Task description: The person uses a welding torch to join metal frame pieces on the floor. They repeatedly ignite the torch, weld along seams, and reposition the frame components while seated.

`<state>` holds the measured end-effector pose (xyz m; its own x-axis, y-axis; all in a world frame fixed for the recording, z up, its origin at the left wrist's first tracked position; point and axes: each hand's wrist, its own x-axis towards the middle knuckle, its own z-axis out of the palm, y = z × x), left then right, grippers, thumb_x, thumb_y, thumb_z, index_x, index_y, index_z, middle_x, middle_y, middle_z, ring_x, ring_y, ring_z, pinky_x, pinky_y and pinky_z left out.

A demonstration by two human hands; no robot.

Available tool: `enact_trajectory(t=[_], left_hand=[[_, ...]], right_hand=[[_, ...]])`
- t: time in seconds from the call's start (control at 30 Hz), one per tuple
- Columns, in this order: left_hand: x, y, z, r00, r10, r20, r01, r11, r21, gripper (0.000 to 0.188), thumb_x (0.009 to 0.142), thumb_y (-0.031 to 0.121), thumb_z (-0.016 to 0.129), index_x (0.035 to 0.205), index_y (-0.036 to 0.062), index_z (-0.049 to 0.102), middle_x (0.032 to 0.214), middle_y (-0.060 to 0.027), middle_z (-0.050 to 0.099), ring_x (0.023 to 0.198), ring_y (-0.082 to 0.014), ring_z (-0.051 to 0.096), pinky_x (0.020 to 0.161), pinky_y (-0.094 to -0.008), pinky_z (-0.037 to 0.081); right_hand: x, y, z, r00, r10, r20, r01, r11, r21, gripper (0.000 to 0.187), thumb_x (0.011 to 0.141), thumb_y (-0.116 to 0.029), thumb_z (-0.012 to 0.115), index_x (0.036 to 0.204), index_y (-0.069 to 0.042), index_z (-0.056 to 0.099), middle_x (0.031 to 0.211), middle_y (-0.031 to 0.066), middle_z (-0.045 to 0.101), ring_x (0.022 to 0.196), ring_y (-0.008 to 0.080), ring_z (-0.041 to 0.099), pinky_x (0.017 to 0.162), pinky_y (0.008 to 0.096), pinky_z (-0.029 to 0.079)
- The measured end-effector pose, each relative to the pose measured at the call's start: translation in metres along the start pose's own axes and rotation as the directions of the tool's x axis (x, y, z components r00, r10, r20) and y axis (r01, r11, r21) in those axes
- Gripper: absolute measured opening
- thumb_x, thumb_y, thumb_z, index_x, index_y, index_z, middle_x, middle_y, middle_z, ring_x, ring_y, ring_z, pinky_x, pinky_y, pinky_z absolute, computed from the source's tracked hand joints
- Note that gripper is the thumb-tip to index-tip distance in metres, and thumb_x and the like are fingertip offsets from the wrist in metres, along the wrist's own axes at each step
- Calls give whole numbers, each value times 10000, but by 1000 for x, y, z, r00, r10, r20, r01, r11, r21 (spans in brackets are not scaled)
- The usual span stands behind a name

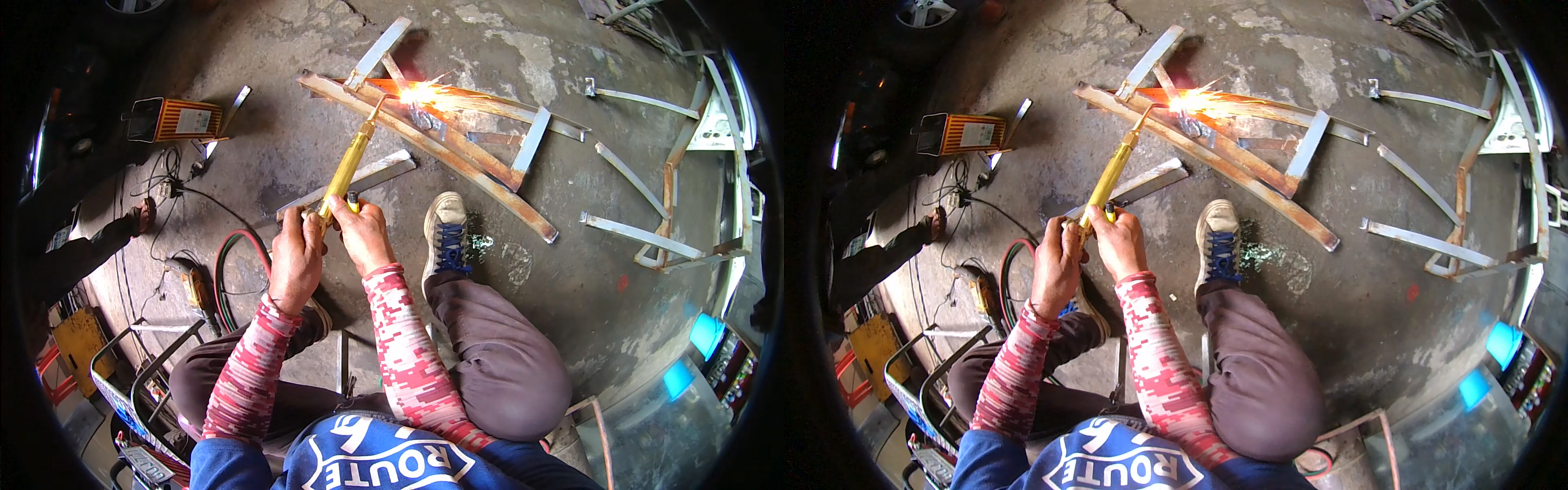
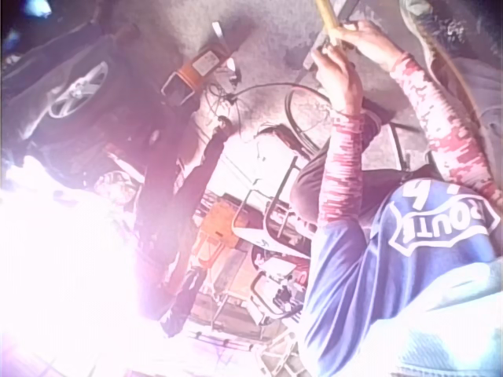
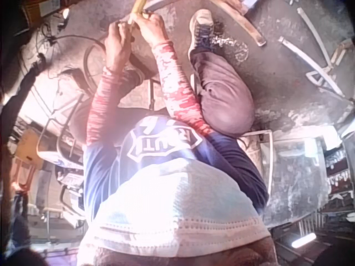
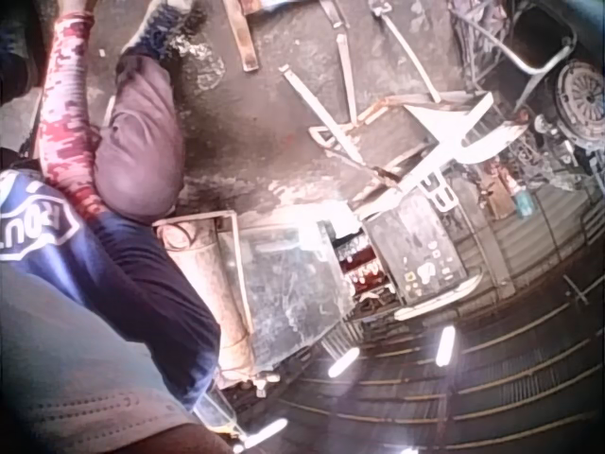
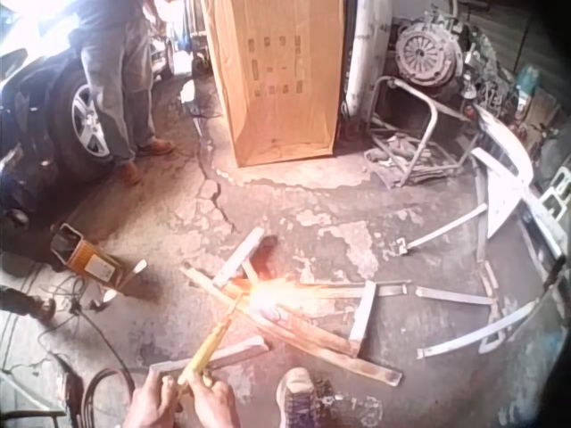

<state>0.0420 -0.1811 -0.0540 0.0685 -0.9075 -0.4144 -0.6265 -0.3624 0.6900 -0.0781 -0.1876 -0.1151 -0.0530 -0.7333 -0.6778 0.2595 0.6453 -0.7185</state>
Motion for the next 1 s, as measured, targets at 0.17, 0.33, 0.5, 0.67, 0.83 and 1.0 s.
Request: enact_trajectory(t=[0.17, 0.33, 0.5, 0.67, 0.83, 1.0], left_hand=[[6, -2, 1, 1000, -31, 0, 31, 999, 29, 317, 1119, 293, 469, 1071, -10, 546, 745, -109, 637, 640, -161, 615, 584, -332, 492], [6, -6, 3, 999, 30, -27, -30, 1000, -2, 273, 1112, 276, 475, 1072, 13, 540, 693, -146, 651, 618, -273, 670, 557, -401, 499], [6, -8, 3, 999, 39, -33, -39, 999, -7, 259, 1109, 276, 476, 1076, 27, 537, 679, -166, 669, 613, -324, 700, 547, -430, 507], [5, -7, 2, 999, 37, -27, -37, 999, -8, 255, 1107, 275, 481, 1076, 28, 536, 682, -168, 669, 620, -330, 701, 547, -435, 506], [7, -7, 1, 999, 28, -40, -27, 999, 29, 247, 1104, 268, 489, 1064, 28, 532, 679, -173, 661, 624, -340, 699, 546, -444, 499], [6, -5, 1, 999, 16, -30, -16, 1000, 13, 246, 1104, 264, 484, 1062, 27, 534, 685, -170, 666, 619, -333, 697, 548, -442, 501]], right_hand=[[4, -6, 0, 1000, -7, 7, 7, 1000, -10, 441, 1000, -379, 666, 977, 60, 706, 836, 108, 718, 770, 180, 651, 730, 379, 512], [3, -6, 0, 1000, -4, 5, 4, 1000, -16, 444, 1000, -380, 665, 986, 62, 711, 856, 122, 733, 788, 196, 673, 741, 386, 519], [5, -4, 0, 1000, -10, 6, 10, 999, -30, 452, 996, -383, 669, 981, 67, 714, 859, 129, 737, 784, 202, 678, 741, 388, 521], [5, -3, 0, 1000, -9, 12, 9, 1000, -4, 446, 1001, -381, 665, 990, 62, 717, 853, 121, 735, 785, 186, 669, 740, 383, 517], [6, -2, 1, 1000, 3, 18, -3, 1000, 4, 430, 1013, -368, 658, 993, 58, 717, 840, 105, 728, 784, 160, 650, 735, 369, 511], [5, -2, 0, 1000, -23, 18, 23, 1000, 15, 417, 1013, -359, 664, 982, 53, 717, 824, 92, 717, 761, 152, 630, 714, 368, 503]])
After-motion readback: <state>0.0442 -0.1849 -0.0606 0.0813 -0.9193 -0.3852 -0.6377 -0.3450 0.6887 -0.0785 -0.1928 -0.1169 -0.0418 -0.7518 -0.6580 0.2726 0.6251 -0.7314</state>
